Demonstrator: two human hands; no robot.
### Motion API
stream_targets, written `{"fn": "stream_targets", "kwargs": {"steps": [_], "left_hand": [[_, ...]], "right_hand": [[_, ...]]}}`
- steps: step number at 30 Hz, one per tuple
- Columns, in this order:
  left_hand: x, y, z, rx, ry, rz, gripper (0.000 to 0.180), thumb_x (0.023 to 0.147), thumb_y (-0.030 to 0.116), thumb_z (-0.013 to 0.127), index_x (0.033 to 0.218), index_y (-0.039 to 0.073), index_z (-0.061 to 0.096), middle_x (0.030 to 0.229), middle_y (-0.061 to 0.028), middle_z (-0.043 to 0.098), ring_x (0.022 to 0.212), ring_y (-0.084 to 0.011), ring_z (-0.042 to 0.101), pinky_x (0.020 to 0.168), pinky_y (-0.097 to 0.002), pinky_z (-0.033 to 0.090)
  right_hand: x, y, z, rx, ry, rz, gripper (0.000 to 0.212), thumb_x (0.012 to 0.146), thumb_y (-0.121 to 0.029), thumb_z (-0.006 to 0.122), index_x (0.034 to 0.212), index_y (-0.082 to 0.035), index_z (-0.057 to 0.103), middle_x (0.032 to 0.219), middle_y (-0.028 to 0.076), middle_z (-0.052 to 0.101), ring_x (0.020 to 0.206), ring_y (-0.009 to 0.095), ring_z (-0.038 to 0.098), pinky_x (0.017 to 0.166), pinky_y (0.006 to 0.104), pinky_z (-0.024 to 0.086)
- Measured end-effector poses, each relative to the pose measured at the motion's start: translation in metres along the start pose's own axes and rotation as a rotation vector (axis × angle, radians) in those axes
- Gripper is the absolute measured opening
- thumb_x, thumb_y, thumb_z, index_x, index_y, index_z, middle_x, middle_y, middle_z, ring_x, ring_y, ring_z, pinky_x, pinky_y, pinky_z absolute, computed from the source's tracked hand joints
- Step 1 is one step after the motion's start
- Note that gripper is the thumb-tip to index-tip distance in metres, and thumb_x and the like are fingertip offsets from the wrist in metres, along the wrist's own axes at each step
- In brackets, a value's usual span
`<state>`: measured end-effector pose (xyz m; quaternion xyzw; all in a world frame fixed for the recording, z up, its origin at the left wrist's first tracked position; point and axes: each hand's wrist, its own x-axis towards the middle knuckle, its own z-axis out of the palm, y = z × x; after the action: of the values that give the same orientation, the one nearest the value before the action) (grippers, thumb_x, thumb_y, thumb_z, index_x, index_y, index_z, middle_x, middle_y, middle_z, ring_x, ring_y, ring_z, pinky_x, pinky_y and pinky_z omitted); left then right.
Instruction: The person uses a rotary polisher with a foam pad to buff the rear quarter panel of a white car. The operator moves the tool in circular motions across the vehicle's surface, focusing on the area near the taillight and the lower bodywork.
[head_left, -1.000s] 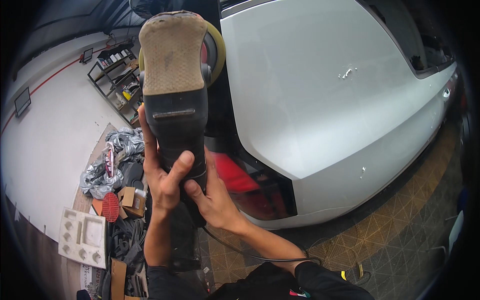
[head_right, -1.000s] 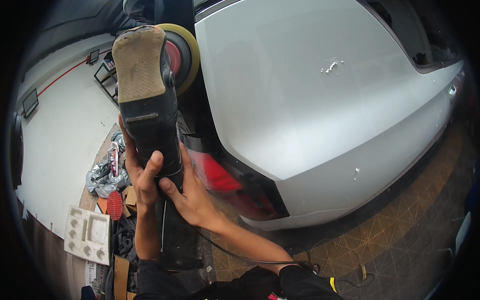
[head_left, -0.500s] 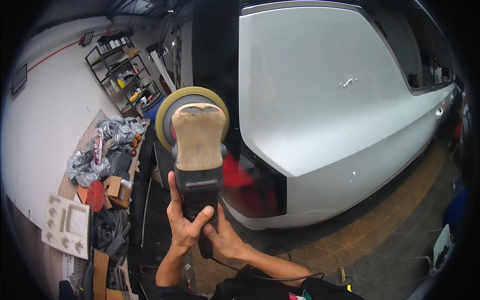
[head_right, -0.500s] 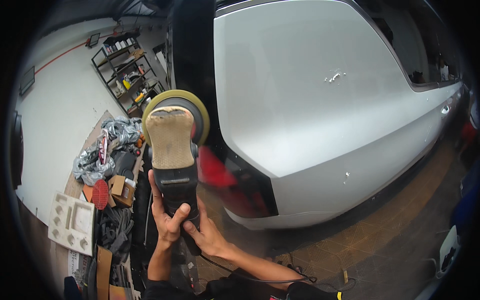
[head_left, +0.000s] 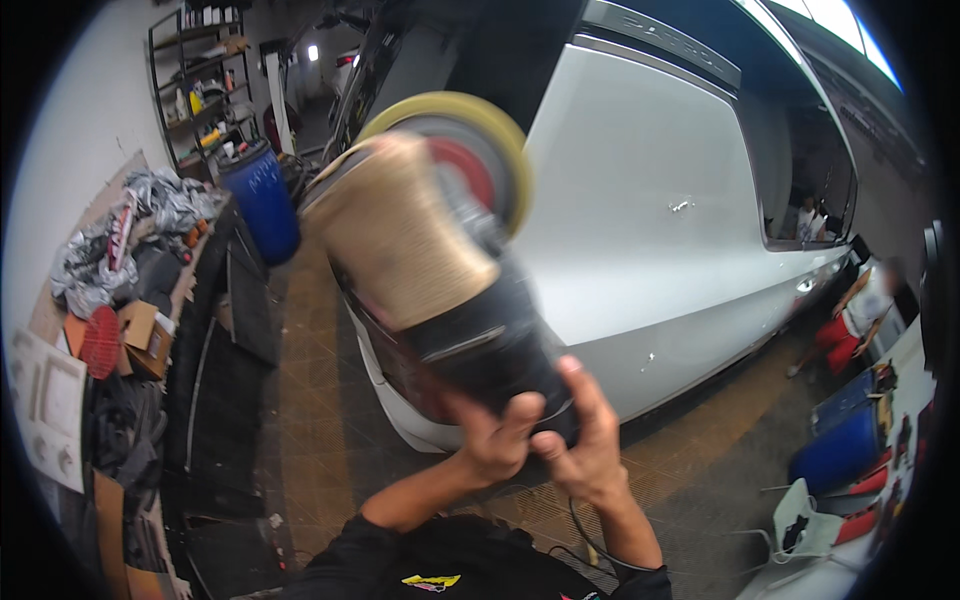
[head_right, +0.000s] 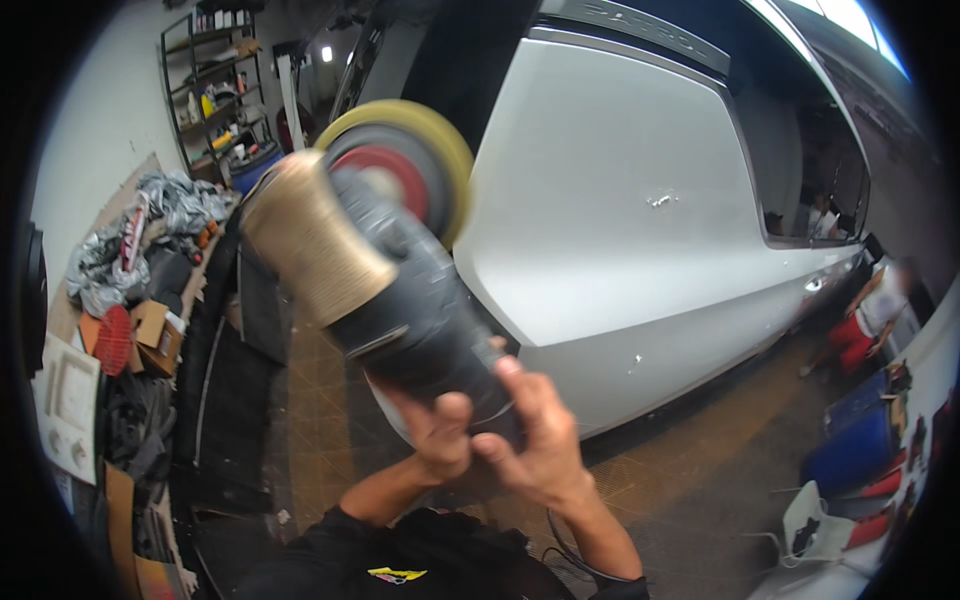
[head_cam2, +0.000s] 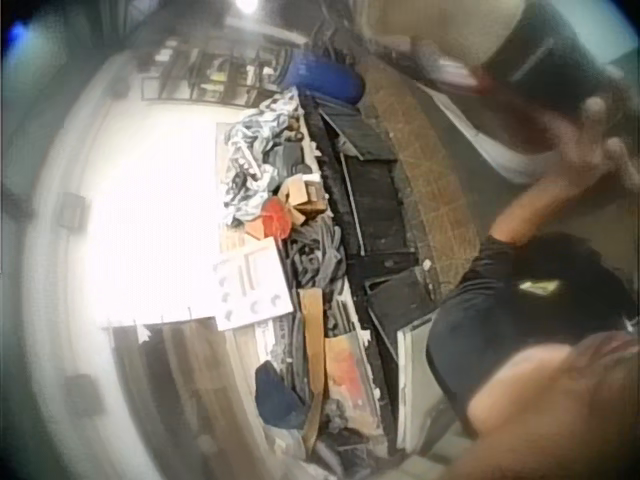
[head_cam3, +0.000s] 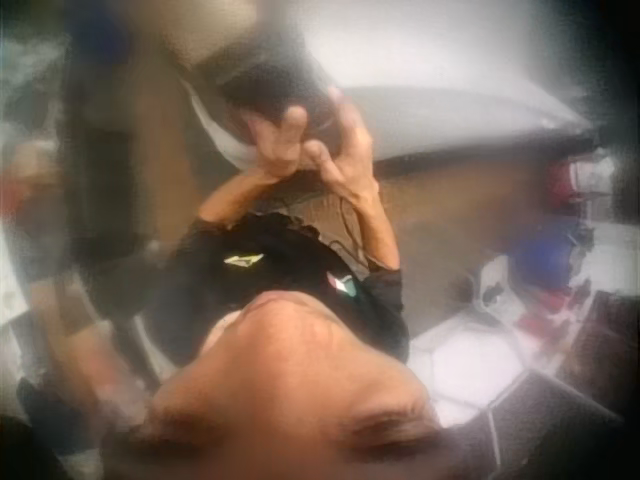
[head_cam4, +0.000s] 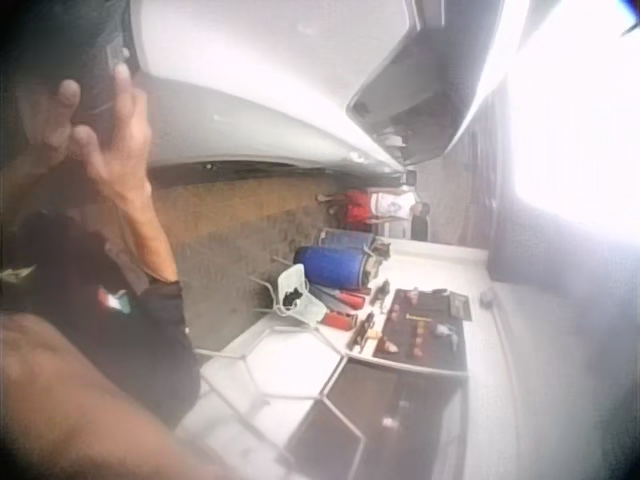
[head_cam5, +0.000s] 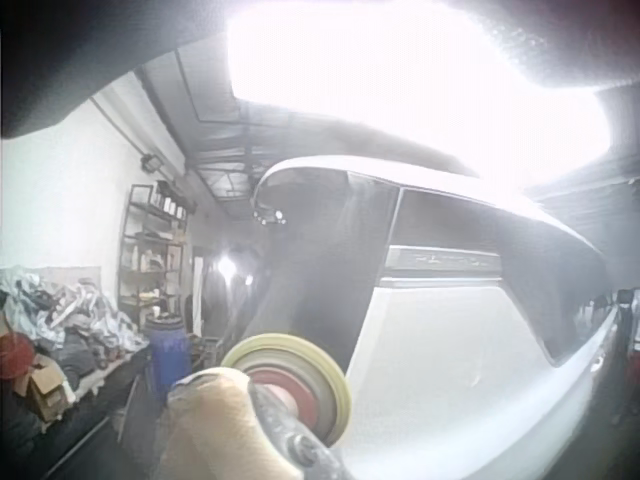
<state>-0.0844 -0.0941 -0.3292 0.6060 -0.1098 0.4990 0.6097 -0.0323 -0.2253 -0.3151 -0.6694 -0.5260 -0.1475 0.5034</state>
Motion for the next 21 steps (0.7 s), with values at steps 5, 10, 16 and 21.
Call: {"fn": "stream_targets", "kwargs": {"steps": [5, 10, 16, 21], "left_hand": [[0.044, -0.019, 0.069, -0.322, -0.139, 0.016, 0.122, 0.094, 0.030, 0.068, 0.143, 0.011, -0.043, 0.150, -0.0236, 0.022, 0.135, -0.0301, 0.038, 0.113, -0.0436, 0.033], [0.082, -0.032, 0.095, -0.474, -0.147, 0.108, 0.127, 0.093, 0.031, 0.070, 0.139, 0.014, -0.048, 0.149, -0.0251, 0.026, 0.134, -0.0307, 0.041, 0.111, -0.0436, 0.036], [0.070, -0.039, 0.090, -0.484, -0.071, 0.083, 0.125, 0.096, 0.036, 0.066, 0.132, -0.003, -0.047, 0.139, -0.0282, 0.045, 0.129, -0.0372, 0.050, 0.111, -0.0433, 0.034], [0.031, -0.058, 0.077, -0.453, -0.082, 0.052, 0.126, 0.093, 0.028, 0.070, 0.134, 0.001, -0.046, 0.139, -0.0271, 0.045, 0.127, -0.0348, 0.051, 0.110, -0.0429, 0.036]], "right_hand": [[0.013, 0.013, -0.060, -0.228, 0.154, 0.105, 0.091, 0.087, -0.059, 0.067, 0.152, -0.005, 0.033, 0.121, 0.023, 0.062, 0.105, 0.030, 0.065, 0.087, 0.0405, 0.054], [0.046, 0.028, -0.081, -0.329, 0.182, 0.077, 0.089, 0.092, -0.061, 0.059, 0.154, -0.005, 0.029, 0.112, 0.017, 0.065, 0.096, 0.021, 0.065, 0.081, 0.0349, 0.052], [0.042, 0.040, -0.087, -0.483, 0.144, -0.026, 0.089, 0.092, -0.060, 0.061, 0.151, -0.001, 0.031, 0.118, 0.020, 0.065, 0.102, 0.027, 0.066, 0.087, 0.0402, 0.052], [0.021, 0.044, -0.086, -0.530, -0.025, -0.039, 0.088, 0.090, -0.059, 0.063, 0.152, -0.005, 0.032, 0.118, 0.024, 0.063, 0.100, 0.033, 0.066, 0.083, 0.0422, 0.053]]}}
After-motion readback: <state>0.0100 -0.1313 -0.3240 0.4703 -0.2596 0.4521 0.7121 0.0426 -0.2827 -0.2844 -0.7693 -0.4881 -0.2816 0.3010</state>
